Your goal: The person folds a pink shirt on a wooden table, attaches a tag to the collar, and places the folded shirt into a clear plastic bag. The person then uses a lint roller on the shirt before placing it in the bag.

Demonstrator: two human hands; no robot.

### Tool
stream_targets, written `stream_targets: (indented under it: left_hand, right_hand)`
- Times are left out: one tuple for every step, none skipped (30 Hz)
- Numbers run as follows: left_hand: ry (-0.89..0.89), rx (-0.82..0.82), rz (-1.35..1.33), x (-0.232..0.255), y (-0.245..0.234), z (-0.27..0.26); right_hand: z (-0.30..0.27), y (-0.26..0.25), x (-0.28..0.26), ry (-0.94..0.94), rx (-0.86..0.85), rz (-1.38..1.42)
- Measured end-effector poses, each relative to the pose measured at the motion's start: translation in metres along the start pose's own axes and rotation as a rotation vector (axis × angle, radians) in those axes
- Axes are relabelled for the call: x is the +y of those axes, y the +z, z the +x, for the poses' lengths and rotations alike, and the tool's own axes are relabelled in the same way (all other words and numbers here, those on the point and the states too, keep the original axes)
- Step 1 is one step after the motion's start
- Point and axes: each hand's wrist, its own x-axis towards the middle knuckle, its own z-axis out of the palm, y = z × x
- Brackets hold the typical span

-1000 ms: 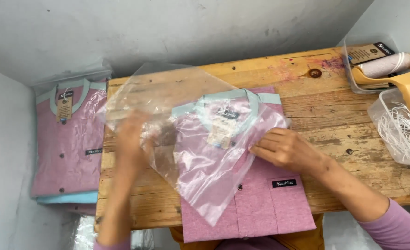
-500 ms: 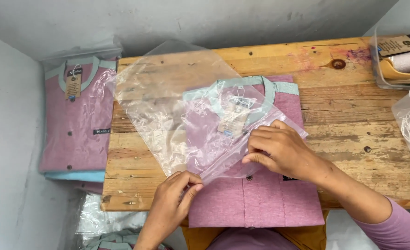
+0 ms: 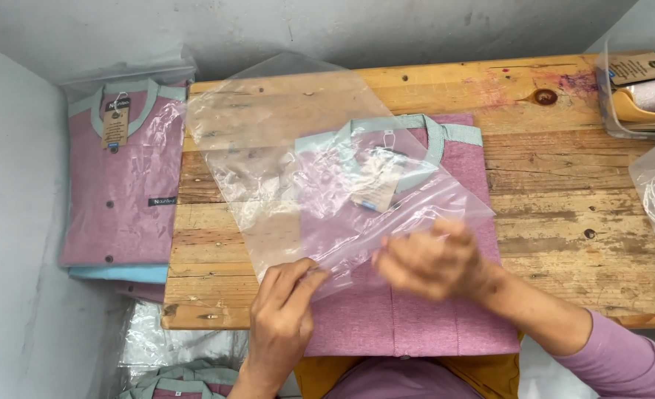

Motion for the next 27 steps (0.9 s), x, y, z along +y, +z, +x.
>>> stream_targets:
  left_hand:
    - [-0.063,0.0,-0.063,-0.001,0.002,-0.001]
    - [-0.126,0.001,-0.126,-0.002,0.005,-0.002]
    - [-0.123,-0.002,-0.129,0.0,0.007,-0.004]
    - [-0.115,0.007,-0.025,0.002,0.009,-0.006]
    - [-0.102,0.018,0.079,0.003,0.011,-0.007]
    - [-0.096,0.018,0.076,0.002,0.016,-0.011]
    - [-0.116,0.005,0.139,0.001,0.021,-0.015]
    - [-0.137,-0.009,0.201,0.0,0.025,-0.019]
    - [-0.139,-0.006,0.205,0.002,0.027,-0.019]
    - [-0.142,0.013,0.232,0.003,0.03,-0.019]
    - [-0.142,0.024,0.252,0.004,0.033,-0.02]
    - [-0.14,0.02,0.248,0.005,0.032,-0.017]
    - [-0.142,0.046,0.283,0.006,0.033,-0.014]
    - [-0.144,0.072,0.319,0.007,0.033,-0.011]
    - [-0.146,0.071,0.32,0.009,0.033,-0.009]
    - [-0.127,0.07,0.305,0.011,0.033,-0.007]
    - [-0.106,0.07,0.289,0.011,0.033,-0.004]
    - [-0.104,0.071,0.289,0.006,0.036,-0.009]
    - [-0.137,0.064,0.297,0.002,0.039,-0.015]
    - [-0.169,0.057,0.305,-0.003,0.042,-0.022]
    - [-0.167,0.057,0.306,-0.003,0.038,-0.021]
    - [-0.188,0.075,0.31,-0.004,0.033,-0.02]
    - [-0.213,0.094,0.317,-0.004,0.029,-0.02]
    - [-0.215,0.096,0.32,-0.003,0.026,-0.018]
    - [-0.211,0.1,0.318,-0.002,0.023,-0.016]
    - [-0.207,0.104,0.317,0.0,0.021,-0.015]
    - [-0.207,0.104,0.317,0.001,0.02,-0.013]
  right_hand:
    - [0.008,-0.005,-0.009,-0.148,0.012,0.187]
    - [0.016,-0.01,-0.017,-0.298,0.024,0.374]
    - [0.019,-0.009,-0.026,-0.294,0.022,0.371]
    - [0.021,-0.009,-0.034,-0.157,-0.132,0.46]
    - [0.025,-0.007,-0.041,-0.017,-0.283,0.543]
    - [0.022,-0.005,-0.041,-0.014,-0.283,0.536]
    - [0.02,-0.002,-0.041,0.124,-0.328,0.565]
    - [0.018,0.001,-0.042,0.263,-0.373,0.592]
    - [0.024,-0.002,-0.041,0.258,-0.371,0.593]
    - [0.029,-0.003,-0.039,0.332,-0.396,0.58]
    - [0.033,-0.007,-0.039,0.415,-0.426,0.564]
    - [0.032,-0.008,-0.039,0.42,-0.428,0.563]
    - [0.031,-0.007,-0.037,0.389,-0.463,0.444]
    - [0.031,-0.007,-0.036,0.356,-0.496,0.325]
    - [0.023,0.0,-0.037,0.355,-0.496,0.327]
    - [0.015,0.007,-0.038,0.343,-0.538,0.283]
    - [0.008,0.015,-0.039,0.331,-0.577,0.234]
    - [0.013,0.014,-0.032,0.331,-0.576,0.233]
    - [0.017,0.012,-0.026,0.247,-0.501,0.278]
    - [0.021,0.011,-0.02,0.163,-0.426,0.323]
    - [0.019,0.009,-0.012,0.164,-0.425,0.322]
    - [0.018,0.008,-0.005,0.082,-0.288,0.273]
    - [0.017,0.006,0.002,-0.001,-0.15,0.225]
    - [0.01,0.01,0.002,-0.004,-0.147,0.227]
    - [0.002,0.013,0.001,0.044,-0.196,0.113]
    - [-0.006,0.017,0.001,0.092,-0.244,-0.002]
    - [-0.006,0.021,-0.001,0.092,-0.244,-0.002]
